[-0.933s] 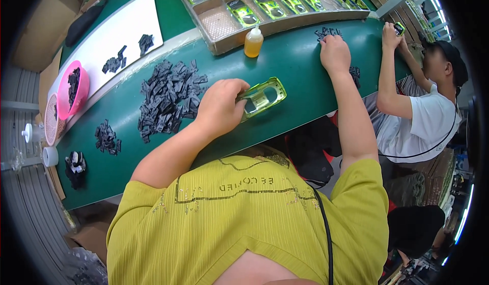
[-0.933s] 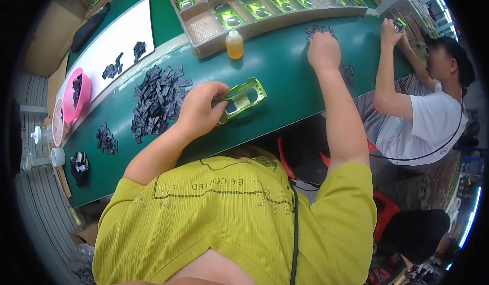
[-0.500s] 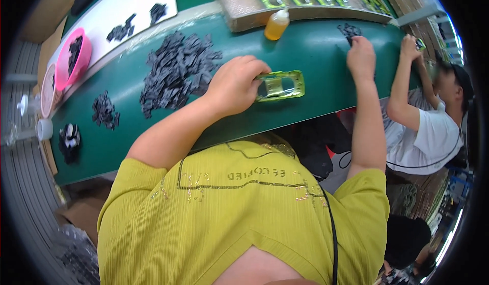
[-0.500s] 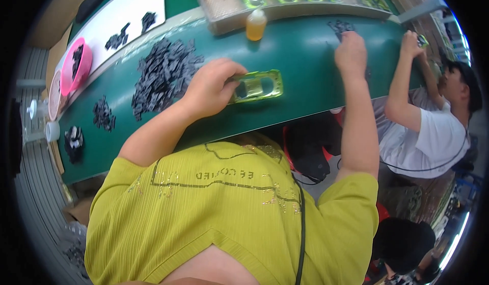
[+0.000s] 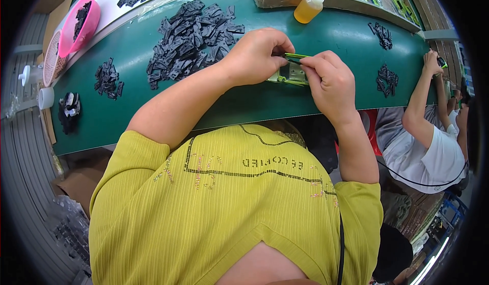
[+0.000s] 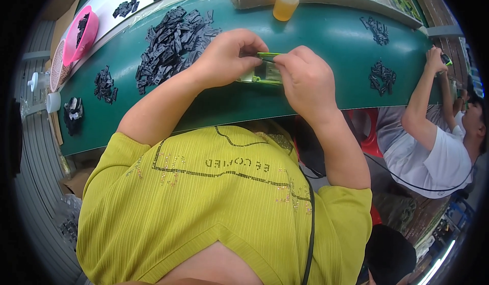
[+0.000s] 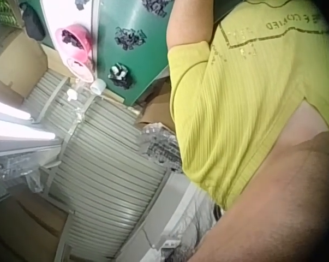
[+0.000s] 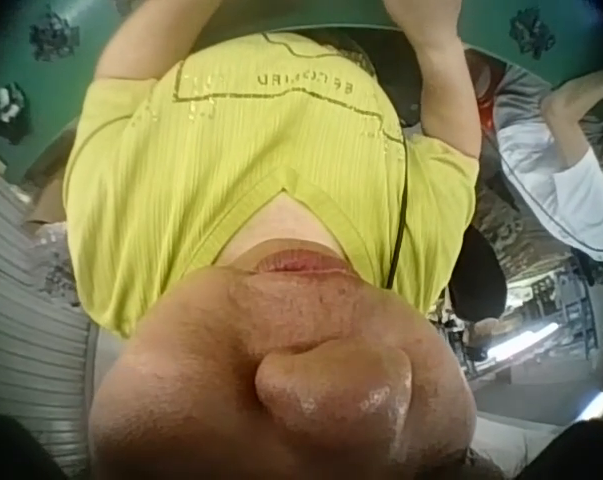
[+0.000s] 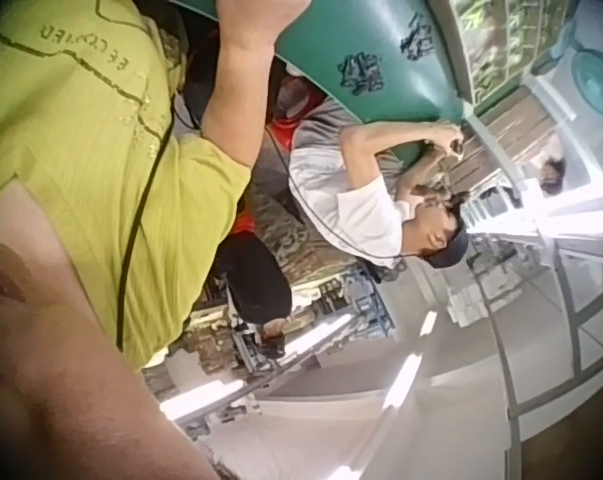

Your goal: The person assembles toy cars by taking toy car bodies from a tray, fitting plastic components into each body by hand, and returning the assembled cars to the tray.

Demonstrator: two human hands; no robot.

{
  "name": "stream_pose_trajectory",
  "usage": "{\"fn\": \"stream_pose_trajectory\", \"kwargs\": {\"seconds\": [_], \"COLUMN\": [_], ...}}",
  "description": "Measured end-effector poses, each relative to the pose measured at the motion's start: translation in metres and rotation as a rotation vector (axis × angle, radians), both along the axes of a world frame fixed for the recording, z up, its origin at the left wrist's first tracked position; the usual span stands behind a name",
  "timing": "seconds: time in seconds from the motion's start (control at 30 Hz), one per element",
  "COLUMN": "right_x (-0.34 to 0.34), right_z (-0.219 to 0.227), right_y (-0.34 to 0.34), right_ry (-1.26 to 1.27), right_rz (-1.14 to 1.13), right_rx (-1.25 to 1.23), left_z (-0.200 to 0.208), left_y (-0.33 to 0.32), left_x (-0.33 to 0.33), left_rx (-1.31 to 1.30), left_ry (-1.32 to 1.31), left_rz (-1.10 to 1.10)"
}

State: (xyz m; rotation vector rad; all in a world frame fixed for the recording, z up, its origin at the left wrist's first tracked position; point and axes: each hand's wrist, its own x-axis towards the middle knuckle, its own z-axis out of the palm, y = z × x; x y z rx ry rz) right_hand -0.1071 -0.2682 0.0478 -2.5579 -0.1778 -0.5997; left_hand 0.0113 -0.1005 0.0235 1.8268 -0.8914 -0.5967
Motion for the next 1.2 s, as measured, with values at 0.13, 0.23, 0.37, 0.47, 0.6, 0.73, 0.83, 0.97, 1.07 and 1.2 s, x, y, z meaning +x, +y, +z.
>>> {"fn": "stream_pose_trajectory", "kwargs": {"seconds": [0.13, 0.23, 0.37, 0.47, 0.6, 0.73, 0.83, 0.97, 1.07, 1.2], "right_x": [0.007, 0.008, 0.009, 0.010, 0.011, 0.014, 0.015, 0.016, 0.018, 0.019], "right_z": [-0.004, -0.005, -0.007, -0.005, -0.005, -0.003, -0.002, -0.001, 0.000, 0.000], "right_y": [0.001, 0.002, 0.000, 0.000, 0.001, -0.003, -0.004, -0.008, -0.009, -0.013], "right_ry": [0.000, 0.003, -0.012, -0.013, -0.011, 0.006, 0.007, 0.054, 0.056, 0.051], "right_rz": [0.015, -0.019, -0.022, -0.012, -0.027, 0.004, 0.006, 0.034, 0.033, 0.008], "right_rx": [-0.024, -0.021, 0.017, 0.001, 0.003, -0.024, -0.020, -0.004, 0.006, -0.015], "left_z": [0.002, 0.003, 0.005, 0.005, 0.007, 0.010, 0.011, 0.011, 0.010, 0.013], "left_y": [0.002, 0.000, 0.001, 0.000, -0.001, -0.001, 0.000, 0.000, -0.002, -0.006], "left_x": [0.001, 0.005, 0.007, 0.008, 0.008, 0.009, 0.009, 0.011, 0.010, 0.005], "left_rx": [0.009, 0.028, 0.034, 0.040, 0.053, 0.057, 0.076, 0.075, 0.077, 0.068], "left_ry": [0.011, 0.075, 0.115, 0.126, 0.125, 0.172, 0.159, 0.175, 0.155, 0.136], "left_rz": [0.001, -0.001, -0.001, 0.006, 0.020, 0.028, 0.047, 0.042, 0.049, 0.041]}}
